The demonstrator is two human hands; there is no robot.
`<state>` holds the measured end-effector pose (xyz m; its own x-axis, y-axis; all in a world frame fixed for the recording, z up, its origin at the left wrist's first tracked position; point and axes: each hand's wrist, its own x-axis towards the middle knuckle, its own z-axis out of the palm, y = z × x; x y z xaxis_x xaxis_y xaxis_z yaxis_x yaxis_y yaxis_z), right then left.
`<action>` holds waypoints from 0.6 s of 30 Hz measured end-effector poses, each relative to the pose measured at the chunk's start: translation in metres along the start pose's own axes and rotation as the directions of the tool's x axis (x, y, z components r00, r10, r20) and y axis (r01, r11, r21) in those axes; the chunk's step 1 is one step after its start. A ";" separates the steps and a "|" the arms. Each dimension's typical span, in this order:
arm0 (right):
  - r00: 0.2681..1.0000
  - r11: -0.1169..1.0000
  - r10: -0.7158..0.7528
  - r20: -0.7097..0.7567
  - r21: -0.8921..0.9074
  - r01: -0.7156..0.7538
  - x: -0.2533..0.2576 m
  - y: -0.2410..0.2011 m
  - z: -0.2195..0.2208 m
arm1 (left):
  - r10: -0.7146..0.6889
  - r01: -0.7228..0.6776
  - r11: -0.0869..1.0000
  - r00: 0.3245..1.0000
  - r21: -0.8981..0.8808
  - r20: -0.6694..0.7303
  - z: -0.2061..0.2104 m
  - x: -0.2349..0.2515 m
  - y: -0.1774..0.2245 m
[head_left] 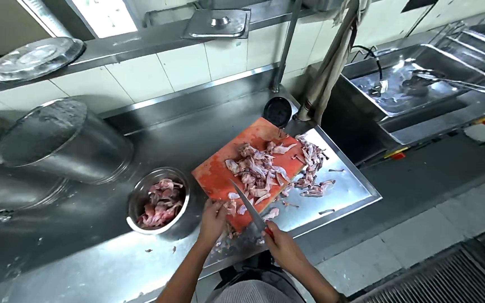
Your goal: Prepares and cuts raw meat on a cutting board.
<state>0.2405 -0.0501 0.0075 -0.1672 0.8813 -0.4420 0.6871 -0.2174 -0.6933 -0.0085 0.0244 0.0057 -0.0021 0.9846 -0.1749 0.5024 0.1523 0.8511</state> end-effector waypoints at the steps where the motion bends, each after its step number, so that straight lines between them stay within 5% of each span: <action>1: 1.000 1.000 -0.011 -0.005 0.018 0.011 0.007 -0.004 -0.001 | -0.042 0.042 0.999 0.999 -0.016 -0.024 -0.004 0.003 0.007; 4: 0.997 0.998 0.005 -0.071 0.065 0.000 0.016 -0.008 -0.003 | -0.021 0.020 0.999 1.000 -0.040 -0.023 -0.015 0.011 0.033; 7: 0.986 0.995 0.038 -0.165 0.092 -0.023 0.010 -0.013 -0.009 | 0.023 -0.020 0.957 1.000 -0.289 0.007 -0.018 0.017 0.058; 11: 0.973 0.997 0.056 -0.224 0.062 -0.044 -0.010 -0.024 -0.018 | -0.045 0.044 0.951 0.999 -0.305 0.004 -0.009 0.025 0.037; 18: 0.987 0.956 0.130 0.096 -0.276 -0.099 -0.045 -0.043 0.001 | -0.219 0.214 0.973 0.974 -0.089 -0.053 -0.005 0.003 -0.013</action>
<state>0.2174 -0.0806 0.0569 -0.1439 0.8009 -0.5812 0.8687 -0.1790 -0.4618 -0.0192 0.0254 -0.0031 -0.1581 0.9305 -0.3305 0.4109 0.3664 0.8348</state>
